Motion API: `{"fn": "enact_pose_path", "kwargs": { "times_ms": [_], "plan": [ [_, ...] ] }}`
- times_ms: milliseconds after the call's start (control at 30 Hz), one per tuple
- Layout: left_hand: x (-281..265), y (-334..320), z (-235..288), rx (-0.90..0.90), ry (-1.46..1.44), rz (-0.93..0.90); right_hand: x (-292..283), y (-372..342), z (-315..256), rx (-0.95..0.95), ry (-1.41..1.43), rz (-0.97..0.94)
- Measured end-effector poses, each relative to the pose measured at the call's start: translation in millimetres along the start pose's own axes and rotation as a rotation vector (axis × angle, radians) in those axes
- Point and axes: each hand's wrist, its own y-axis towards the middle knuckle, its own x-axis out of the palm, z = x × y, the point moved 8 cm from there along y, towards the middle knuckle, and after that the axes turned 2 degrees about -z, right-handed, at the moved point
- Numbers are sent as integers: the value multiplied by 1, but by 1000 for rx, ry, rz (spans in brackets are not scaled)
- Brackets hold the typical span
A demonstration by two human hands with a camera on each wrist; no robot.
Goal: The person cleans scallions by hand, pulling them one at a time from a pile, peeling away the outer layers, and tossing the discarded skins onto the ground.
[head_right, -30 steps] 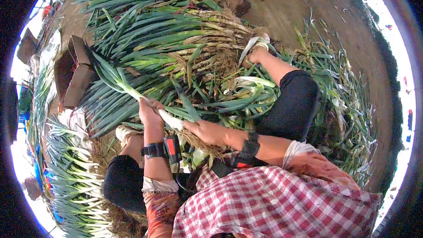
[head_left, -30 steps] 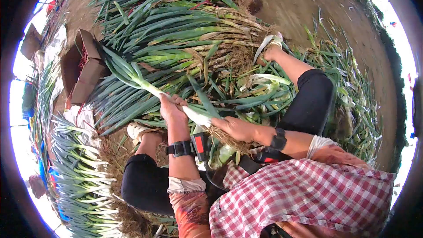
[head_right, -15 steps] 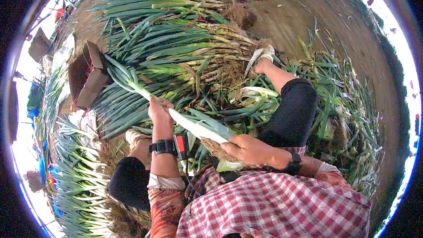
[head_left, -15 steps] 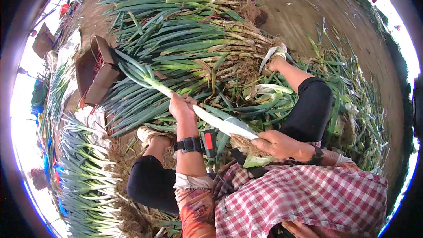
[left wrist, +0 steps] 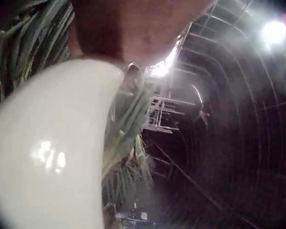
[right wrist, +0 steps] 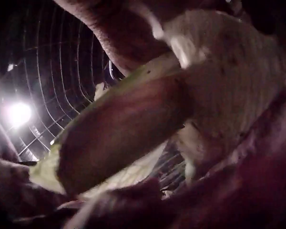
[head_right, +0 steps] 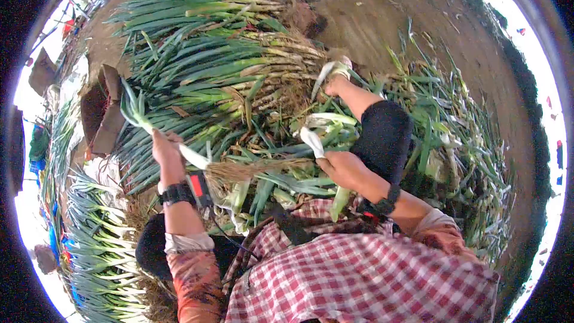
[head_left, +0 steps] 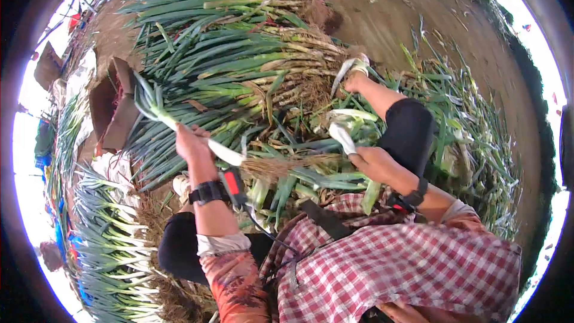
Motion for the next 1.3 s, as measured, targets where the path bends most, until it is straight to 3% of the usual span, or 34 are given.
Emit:
{"fn": "enact_pose_path", "kwargs": {
  "times_ms": [100, 133, 200, 267, 400, 567, 600, 633, 667, 733, 767, 867, 967, 1033, 1100, 1200, 1300],
  "plan": [
    [21, -42, 4, 65, -3, -64, -13, 23, -21, -49, -207, 145],
    [26, -60, 10, 185, 83, -235, -11, 29, -22, -87, -213, 140],
    [22, -96, 17, 197, 46, -244, 4, 42, -26, -203, 12, 144],
    [26, -137, 38, 177, 4, -318, 20, 45, -41, -39, 33, -111],
    [12, -172, 114, 333, -77, -373, 54, 39, -53, -133, -79, -185],
    [-78, -144, 248, 686, 96, -171, 71, 45, -62, -105, -163, -316],
    [-122, -115, 302, 1001, 691, 46, 75, 46, -61, -109, -166, -319],
    [-164, -83, 343, 878, 567, 145, 83, 50, -55, -125, -181, -308],
    [-193, -66, 380, 870, 568, 152, 87, 51, -50, -114, -183, -309],
    [-266, -51, 415, 780, 684, 351, 97, 57, -50, -126, -148, -357],
    [-275, -62, 409, 651, 459, 352, 101, 60, -49, -112, -217, -367],
    [-243, -69, 336, 420, 180, -5, 109, 64, -55, -193, -189, -376],
    [-170, -86, 273, 304, 544, -182, 118, 77, -58, -273, -256, -410],
    [-104, -114, 242, 260, 554, -108, 113, 86, -67, -216, -202, -477],
    [-58, -131, 211, 180, 497, -167, 115, 99, -74, -268, -243, -492],
    [-22, -141, 161, 150, 438, -141, 120, 135, -76, -246, -199, -479],
    [-14, -123, 128, 137, 572, -87, 125, 184, -73, -205, -195, -429]
  ]
}}
